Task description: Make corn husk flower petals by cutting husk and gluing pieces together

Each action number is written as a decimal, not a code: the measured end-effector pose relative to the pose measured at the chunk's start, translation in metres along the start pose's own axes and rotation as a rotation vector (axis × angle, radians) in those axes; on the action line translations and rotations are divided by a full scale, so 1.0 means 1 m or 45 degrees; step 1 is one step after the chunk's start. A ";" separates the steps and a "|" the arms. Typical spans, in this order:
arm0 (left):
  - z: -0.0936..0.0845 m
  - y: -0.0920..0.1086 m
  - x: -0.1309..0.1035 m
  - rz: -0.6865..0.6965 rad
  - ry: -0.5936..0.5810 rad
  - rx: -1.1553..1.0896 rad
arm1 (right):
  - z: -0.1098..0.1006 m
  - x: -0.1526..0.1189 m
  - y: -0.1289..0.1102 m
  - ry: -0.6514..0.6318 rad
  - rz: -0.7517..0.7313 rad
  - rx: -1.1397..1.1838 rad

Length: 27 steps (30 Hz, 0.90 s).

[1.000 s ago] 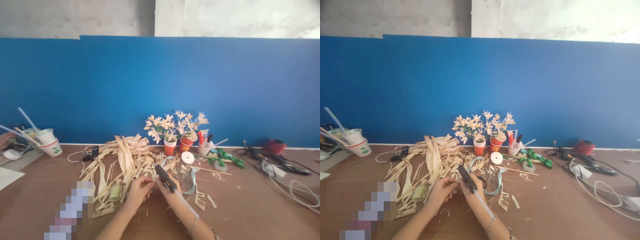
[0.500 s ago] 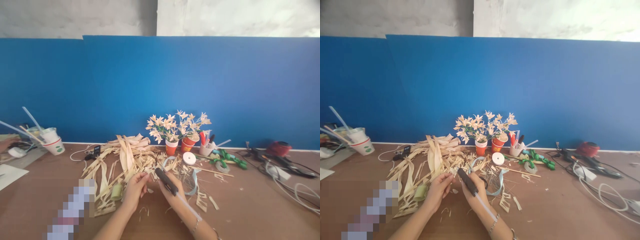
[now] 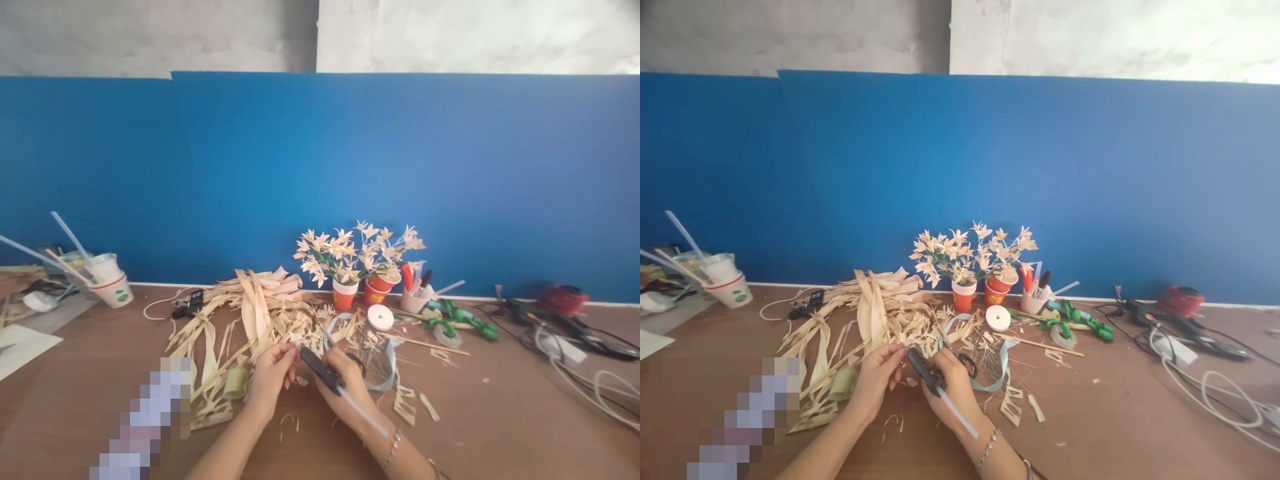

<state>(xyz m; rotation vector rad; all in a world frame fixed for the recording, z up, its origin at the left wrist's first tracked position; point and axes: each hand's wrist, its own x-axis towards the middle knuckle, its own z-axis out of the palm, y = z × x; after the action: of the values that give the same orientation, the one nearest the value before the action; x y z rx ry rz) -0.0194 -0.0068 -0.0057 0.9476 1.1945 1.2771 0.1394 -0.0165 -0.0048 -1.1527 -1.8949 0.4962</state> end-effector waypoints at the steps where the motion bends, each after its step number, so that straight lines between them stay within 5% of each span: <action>1: 0.000 0.000 0.000 0.000 -0.002 0.007 | 0.000 0.000 0.000 0.002 0.002 -0.004; 27: -0.003 -0.005 0.000 0.011 -0.035 0.081 | 0.001 0.000 0.001 -0.029 0.065 -0.034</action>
<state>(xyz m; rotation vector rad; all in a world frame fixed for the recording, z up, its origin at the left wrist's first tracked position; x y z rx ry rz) -0.0215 -0.0077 -0.0107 1.0143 1.2168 1.2352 0.1387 -0.0156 -0.0058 -1.2201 -1.9005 0.5158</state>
